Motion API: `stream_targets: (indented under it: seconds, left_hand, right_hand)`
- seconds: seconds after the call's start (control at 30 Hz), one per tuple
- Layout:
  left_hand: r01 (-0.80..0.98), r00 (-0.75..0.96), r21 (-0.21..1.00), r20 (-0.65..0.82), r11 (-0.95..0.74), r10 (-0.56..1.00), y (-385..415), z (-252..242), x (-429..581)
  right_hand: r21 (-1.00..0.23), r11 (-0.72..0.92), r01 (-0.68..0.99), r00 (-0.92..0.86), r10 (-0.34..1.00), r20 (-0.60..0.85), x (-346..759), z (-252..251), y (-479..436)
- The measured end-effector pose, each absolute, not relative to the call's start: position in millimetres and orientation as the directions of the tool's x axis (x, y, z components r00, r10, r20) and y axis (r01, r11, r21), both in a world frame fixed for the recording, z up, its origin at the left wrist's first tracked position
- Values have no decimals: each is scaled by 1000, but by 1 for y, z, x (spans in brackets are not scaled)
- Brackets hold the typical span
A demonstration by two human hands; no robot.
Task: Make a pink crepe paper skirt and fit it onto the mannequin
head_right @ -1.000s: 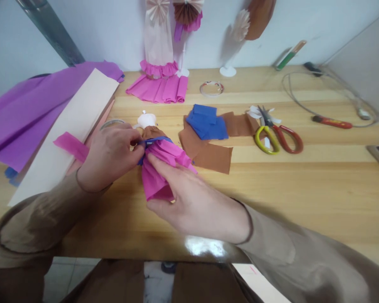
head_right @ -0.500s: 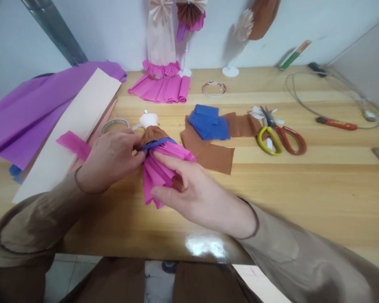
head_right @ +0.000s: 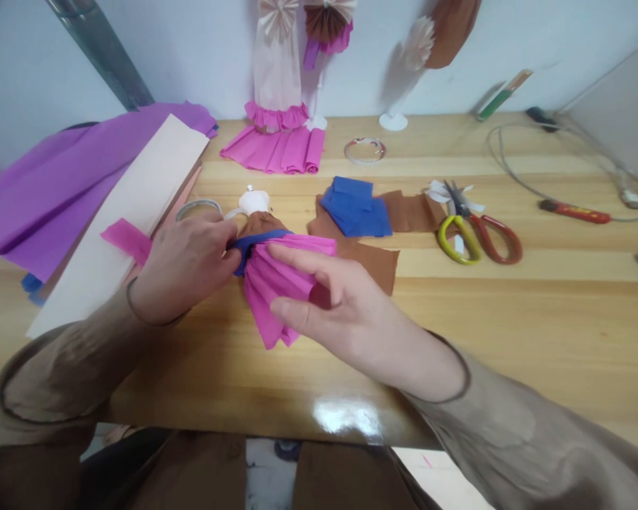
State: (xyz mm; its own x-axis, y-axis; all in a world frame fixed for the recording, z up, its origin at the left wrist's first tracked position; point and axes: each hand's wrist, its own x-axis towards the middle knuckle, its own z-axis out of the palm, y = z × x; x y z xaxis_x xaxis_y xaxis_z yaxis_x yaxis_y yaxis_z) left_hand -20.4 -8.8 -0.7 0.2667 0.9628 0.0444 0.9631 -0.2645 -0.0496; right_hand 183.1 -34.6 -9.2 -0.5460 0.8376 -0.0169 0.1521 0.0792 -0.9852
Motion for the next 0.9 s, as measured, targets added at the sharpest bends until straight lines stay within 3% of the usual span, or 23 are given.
stream_targets:
  seconds: [0.27,0.5,0.67,0.9]
  left_hand:
    - [965,263,-5,58,-263,963,-6,-5,-22]
    - [952,291,77,77,-297,954,-2,-9,-24]
    - [952,293,64,74,-298,953,2,-6,-25]
    - [958,259,102,97,-268,961,6,-6,-26]
  right_hand:
    - [-986,11,167,-543,836,-83,185,-4,-30]
    - [-956,179,232,-582,813,11,171,-9,-35]
    - [-849,390,357,-545,825,149,164,-18,-40]
    - [-764,459,453,-550,819,166,157,-16,-40]
